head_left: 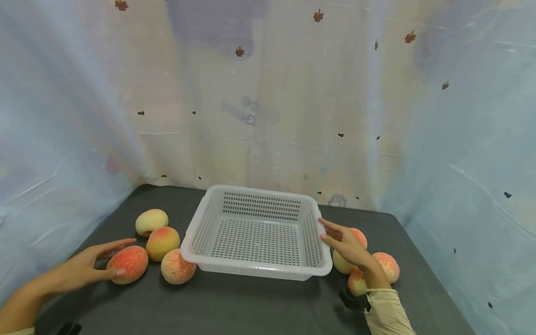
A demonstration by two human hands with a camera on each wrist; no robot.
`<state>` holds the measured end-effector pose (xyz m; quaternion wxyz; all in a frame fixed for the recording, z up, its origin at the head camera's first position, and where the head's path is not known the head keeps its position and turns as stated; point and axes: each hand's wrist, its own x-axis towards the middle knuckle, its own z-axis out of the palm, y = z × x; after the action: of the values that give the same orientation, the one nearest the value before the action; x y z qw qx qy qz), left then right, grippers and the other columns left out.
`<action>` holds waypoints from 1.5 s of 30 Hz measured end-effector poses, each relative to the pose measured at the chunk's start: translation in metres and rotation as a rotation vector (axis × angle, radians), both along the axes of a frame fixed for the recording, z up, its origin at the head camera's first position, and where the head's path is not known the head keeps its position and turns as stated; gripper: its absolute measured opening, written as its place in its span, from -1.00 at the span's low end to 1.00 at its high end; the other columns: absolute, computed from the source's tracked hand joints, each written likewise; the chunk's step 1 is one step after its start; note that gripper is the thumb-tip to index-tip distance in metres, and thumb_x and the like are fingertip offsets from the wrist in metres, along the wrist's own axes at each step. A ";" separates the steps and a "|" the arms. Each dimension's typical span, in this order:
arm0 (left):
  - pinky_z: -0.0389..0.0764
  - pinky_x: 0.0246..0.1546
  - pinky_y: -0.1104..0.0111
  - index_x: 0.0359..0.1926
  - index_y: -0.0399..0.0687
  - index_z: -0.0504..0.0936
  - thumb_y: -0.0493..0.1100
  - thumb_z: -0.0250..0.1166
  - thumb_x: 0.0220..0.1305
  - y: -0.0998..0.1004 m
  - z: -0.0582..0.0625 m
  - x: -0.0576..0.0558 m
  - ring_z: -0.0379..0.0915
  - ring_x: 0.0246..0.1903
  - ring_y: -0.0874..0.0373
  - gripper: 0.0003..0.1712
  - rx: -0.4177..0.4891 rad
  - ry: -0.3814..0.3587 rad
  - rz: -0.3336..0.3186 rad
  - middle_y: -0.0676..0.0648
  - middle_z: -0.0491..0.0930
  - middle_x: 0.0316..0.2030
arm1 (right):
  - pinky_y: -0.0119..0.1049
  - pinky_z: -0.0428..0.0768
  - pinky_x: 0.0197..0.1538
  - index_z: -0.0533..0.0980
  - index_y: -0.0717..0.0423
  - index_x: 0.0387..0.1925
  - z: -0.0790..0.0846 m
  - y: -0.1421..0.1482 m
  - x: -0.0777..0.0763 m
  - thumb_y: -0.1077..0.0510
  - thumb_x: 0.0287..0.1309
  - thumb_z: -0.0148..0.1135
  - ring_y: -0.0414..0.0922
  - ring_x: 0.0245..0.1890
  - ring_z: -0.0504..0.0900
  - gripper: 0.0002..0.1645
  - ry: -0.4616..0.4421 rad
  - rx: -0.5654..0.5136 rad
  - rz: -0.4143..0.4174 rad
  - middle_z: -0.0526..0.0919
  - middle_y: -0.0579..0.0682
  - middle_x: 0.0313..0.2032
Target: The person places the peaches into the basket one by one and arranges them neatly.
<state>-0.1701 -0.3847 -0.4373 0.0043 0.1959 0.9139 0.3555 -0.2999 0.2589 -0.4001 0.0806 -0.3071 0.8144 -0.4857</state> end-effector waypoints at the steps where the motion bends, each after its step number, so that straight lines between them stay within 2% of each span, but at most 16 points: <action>1: 0.52 -0.19 0.49 0.50 -0.12 0.29 -0.27 0.30 0.36 0.000 -0.001 0.000 0.30 0.10 0.69 -0.27 0.009 -0.003 -0.006 0.64 0.26 0.23 | -0.43 0.62 0.10 0.01 0.39 0.54 0.000 0.000 0.000 0.20 0.52 0.03 0.44 0.32 0.41 -0.26 0.001 -0.003 0.004 0.27 0.48 0.42; 4: 0.52 -0.20 0.49 0.48 -0.16 0.32 -0.29 0.31 0.34 0.002 -0.003 0.000 0.33 0.10 0.67 -0.28 0.030 -0.004 -0.020 0.61 0.32 0.21 | -0.47 0.61 0.10 0.01 0.39 0.54 0.000 0.000 0.000 0.21 0.53 0.02 0.44 0.33 0.39 -0.26 -0.002 -0.010 0.011 0.25 0.48 0.43; 9: 0.53 -0.21 0.51 0.45 -0.17 0.36 -0.32 0.34 0.30 0.002 -0.005 -0.002 0.38 0.07 0.64 -0.29 0.038 0.035 -0.032 0.60 0.34 0.20 | -0.49 0.60 0.10 0.00 0.38 0.55 0.001 0.000 0.000 0.21 0.53 0.01 0.41 0.33 0.40 -0.26 -0.013 -0.014 0.014 0.23 0.48 0.44; 14: 0.53 -0.22 0.52 0.46 -0.08 0.37 -0.31 0.34 0.32 -0.001 -0.006 -0.004 0.37 0.04 0.66 -0.29 0.035 0.018 -0.046 0.66 0.30 0.18 | -0.44 0.63 0.08 0.00 0.40 0.54 -0.001 -0.001 -0.001 0.22 0.52 0.03 0.36 0.28 0.48 -0.25 -0.009 -0.026 0.023 0.25 0.50 0.42; 18: 0.55 -0.23 0.51 0.45 -0.12 0.37 -0.31 0.34 0.32 -0.003 -0.006 -0.004 0.35 0.04 0.68 -0.30 0.037 0.015 -0.052 0.68 0.29 0.17 | -0.43 0.63 0.08 0.00 0.41 0.54 -0.002 -0.001 -0.002 0.23 0.52 0.03 0.28 0.27 0.53 -0.25 -0.005 -0.034 0.033 0.26 0.51 0.42; 23: 0.55 -0.24 0.51 0.41 -0.23 0.37 -0.32 0.35 0.30 -0.004 -0.007 -0.002 0.36 0.03 0.67 -0.32 0.047 0.037 -0.022 0.67 0.30 0.15 | -0.41 0.64 0.08 0.00 0.41 0.54 -0.002 -0.001 -0.002 0.23 0.52 0.03 0.26 0.27 0.53 -0.25 -0.006 -0.039 0.036 0.25 0.50 0.42; 27: 0.54 -0.24 0.53 0.39 -0.22 0.39 -0.33 0.38 0.27 -0.006 -0.006 0.002 0.39 0.01 0.65 -0.32 0.052 0.062 0.032 0.64 0.34 0.14 | -0.40 0.65 0.07 0.00 0.41 0.54 -0.002 0.000 -0.002 0.23 0.51 0.03 0.19 0.25 0.58 -0.25 -0.008 -0.041 0.038 0.27 0.50 0.41; 33: 0.55 -0.26 0.50 0.42 -0.19 0.34 -0.26 0.35 0.34 -0.007 0.000 0.005 0.36 -0.01 0.67 -0.32 0.052 0.014 0.109 0.66 0.33 0.11 | -0.43 0.64 0.07 -0.01 0.43 0.53 -0.002 0.000 -0.002 0.24 0.51 0.03 -0.07 0.22 0.64 -0.25 -0.017 -0.051 0.043 0.27 0.52 0.40; 37: 0.56 -0.28 0.44 0.46 -0.16 0.29 -0.24 0.31 0.38 -0.005 0.007 0.007 0.34 -0.01 0.69 -0.31 0.077 -0.027 0.129 0.68 0.29 0.10 | -0.43 0.63 0.08 -0.02 0.44 0.53 -0.001 0.000 -0.002 0.23 0.51 0.03 -0.13 0.21 0.64 -0.24 -0.022 -0.058 0.050 0.26 0.53 0.40; 45: 0.60 -0.29 0.41 0.48 -0.09 0.28 -0.25 0.30 0.39 0.006 0.027 0.007 0.34 0.03 0.67 -0.30 0.122 0.022 0.116 0.58 0.34 0.15 | -0.45 0.62 0.09 -0.04 0.45 0.53 -0.003 0.000 -0.002 0.24 0.52 0.02 -0.18 0.21 0.64 -0.24 -0.025 -0.062 0.059 0.24 0.54 0.41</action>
<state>-0.1628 -0.3782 -0.4103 -0.0383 0.1463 0.9004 0.4079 -0.3017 0.2589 -0.4026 0.0953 -0.3272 0.7886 -0.5118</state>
